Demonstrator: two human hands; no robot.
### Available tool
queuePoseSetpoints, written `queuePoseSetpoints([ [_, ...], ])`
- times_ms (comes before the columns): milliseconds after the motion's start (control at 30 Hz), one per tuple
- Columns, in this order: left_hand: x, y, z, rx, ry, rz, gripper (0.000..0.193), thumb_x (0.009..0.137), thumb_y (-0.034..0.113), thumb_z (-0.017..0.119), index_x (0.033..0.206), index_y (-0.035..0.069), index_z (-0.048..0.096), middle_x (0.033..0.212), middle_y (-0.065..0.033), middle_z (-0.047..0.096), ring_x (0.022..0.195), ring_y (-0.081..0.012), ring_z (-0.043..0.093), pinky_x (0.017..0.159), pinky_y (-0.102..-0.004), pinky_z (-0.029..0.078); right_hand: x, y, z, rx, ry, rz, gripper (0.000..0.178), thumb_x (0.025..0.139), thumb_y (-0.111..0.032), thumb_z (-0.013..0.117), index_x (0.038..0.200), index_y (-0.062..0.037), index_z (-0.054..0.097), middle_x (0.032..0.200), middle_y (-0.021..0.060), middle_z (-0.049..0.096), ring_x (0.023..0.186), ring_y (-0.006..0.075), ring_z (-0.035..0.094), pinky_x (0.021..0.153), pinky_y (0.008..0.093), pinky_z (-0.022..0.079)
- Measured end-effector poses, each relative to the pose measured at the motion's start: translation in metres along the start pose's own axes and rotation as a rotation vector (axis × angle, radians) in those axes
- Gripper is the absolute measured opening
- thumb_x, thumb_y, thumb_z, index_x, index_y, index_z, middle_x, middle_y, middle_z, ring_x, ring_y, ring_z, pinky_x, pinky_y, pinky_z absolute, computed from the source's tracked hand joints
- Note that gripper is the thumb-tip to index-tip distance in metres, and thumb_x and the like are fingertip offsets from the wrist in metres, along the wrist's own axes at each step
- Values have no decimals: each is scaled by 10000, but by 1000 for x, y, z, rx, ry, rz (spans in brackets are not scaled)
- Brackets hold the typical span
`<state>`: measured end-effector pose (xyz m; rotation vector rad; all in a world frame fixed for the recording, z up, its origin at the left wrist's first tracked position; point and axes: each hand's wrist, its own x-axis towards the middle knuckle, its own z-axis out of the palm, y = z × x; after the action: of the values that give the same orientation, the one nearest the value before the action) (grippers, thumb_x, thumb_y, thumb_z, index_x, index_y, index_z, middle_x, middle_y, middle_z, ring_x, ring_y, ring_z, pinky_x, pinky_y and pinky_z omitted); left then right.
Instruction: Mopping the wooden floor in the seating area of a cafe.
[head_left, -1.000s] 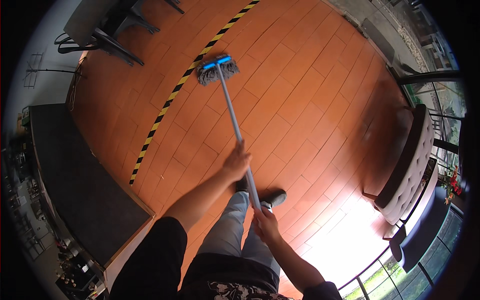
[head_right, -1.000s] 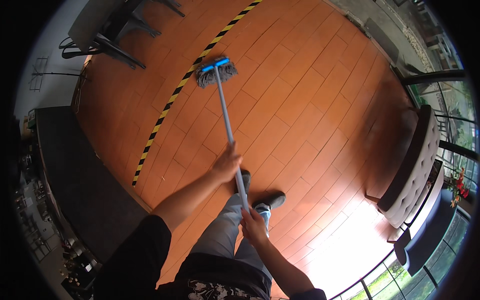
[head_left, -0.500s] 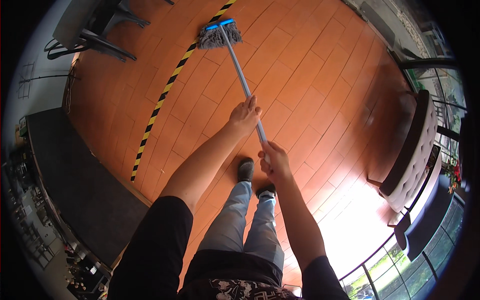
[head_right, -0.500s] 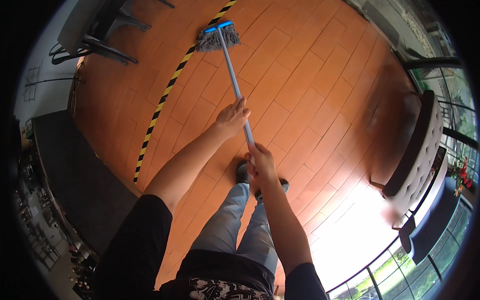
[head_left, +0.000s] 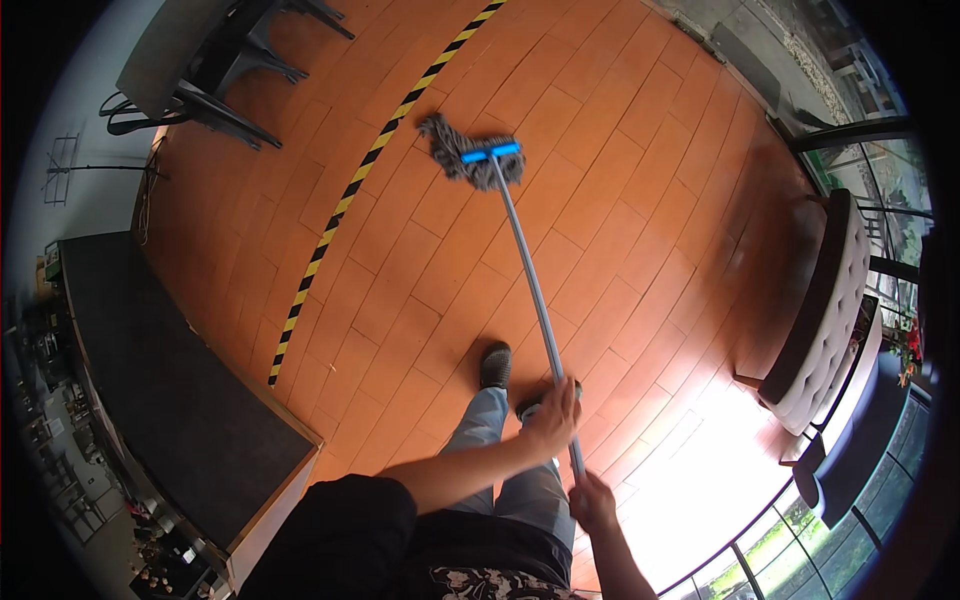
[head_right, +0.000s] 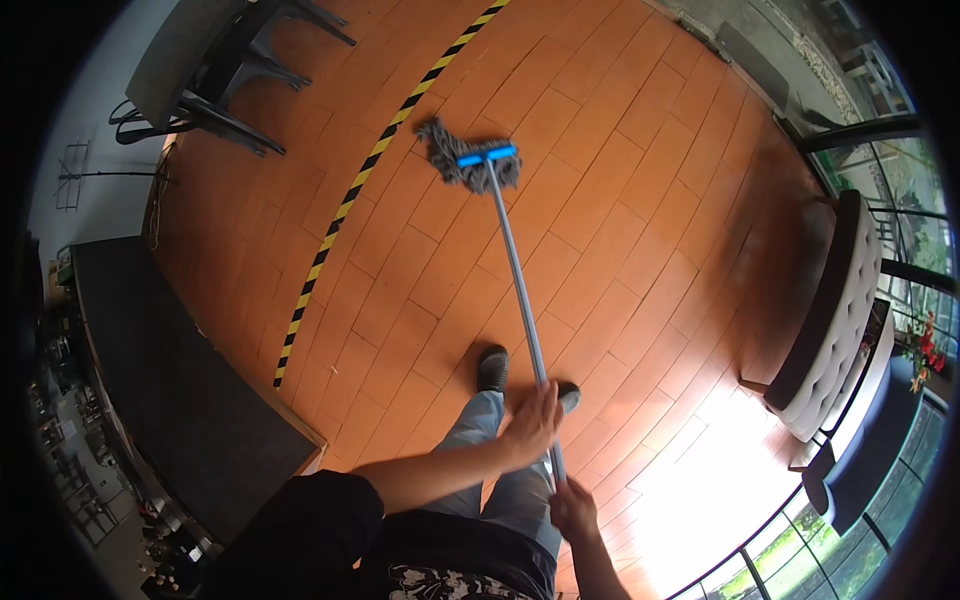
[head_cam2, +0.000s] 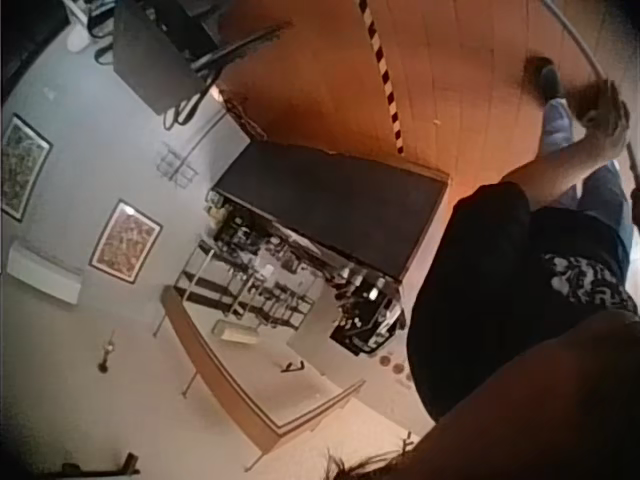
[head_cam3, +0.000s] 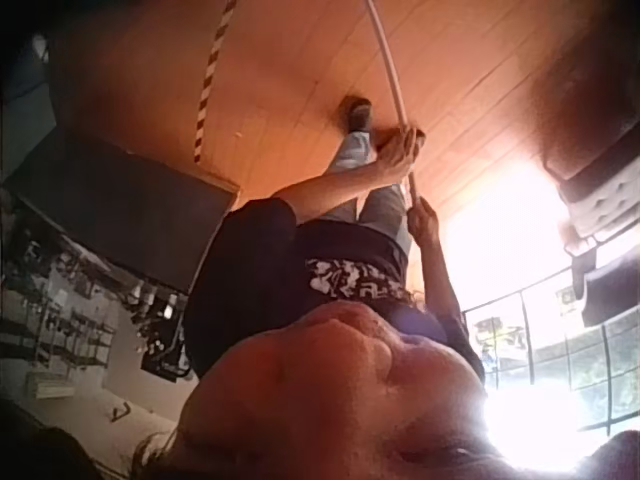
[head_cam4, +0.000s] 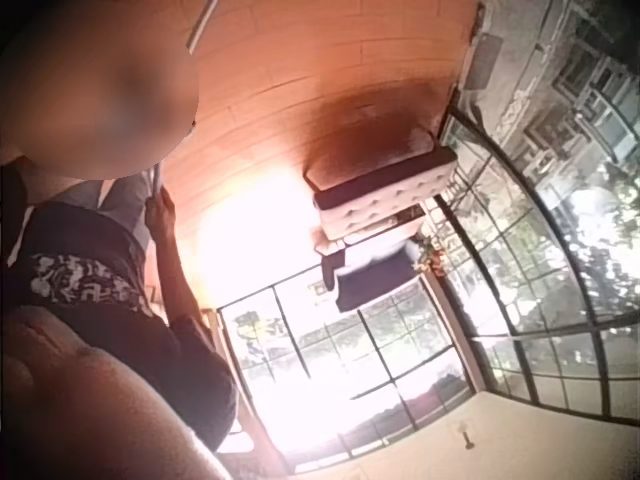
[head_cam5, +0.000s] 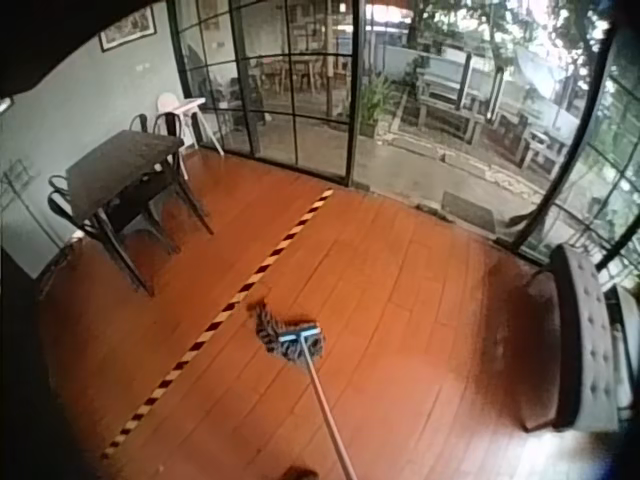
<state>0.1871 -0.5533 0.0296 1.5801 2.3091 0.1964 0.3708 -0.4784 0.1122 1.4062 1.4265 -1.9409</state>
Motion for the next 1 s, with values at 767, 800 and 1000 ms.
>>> queuePoseSetpoints([
  [767, 11, -155, 24, -96, 30, -287, 330, 730, 133, 657, 1014, -18, 583, 1215, -249, 481, 1236, -394, 423, 1048, -449, 336, 48, -76, 66, 187, -178, 436, 258, 977, -270, 539, 1179, -109, 544, 628, 13, 454, 378, 97, 362, 330, 235, 268],
  [800, 1, -133, 23, -81, 56, -299, 278, 722, 134, 662, 959, 2, 604, 1198, -236, 488, 1212, -378, 439, 1052, -440, 333, 32, -72, 49, 176, -183, 460, 299, 975, -260, 547, 1232, -109, 533, 624, 16, 457, 375, 97, 357, 330, 235, 260],
  [1000, -23, -134, 24, -319, 6, -373, 186, 798, 162, 625, 951, 60, 649, 1115, -145, 571, 1179, -349, 469, 1027, -425, 386, 31, -103, 12, 15, -252, 492, 391, 961, -246, 585, 1303, -65, 526, 640, 23, 506, 387, 77, 389, 331, 227, 251],
])
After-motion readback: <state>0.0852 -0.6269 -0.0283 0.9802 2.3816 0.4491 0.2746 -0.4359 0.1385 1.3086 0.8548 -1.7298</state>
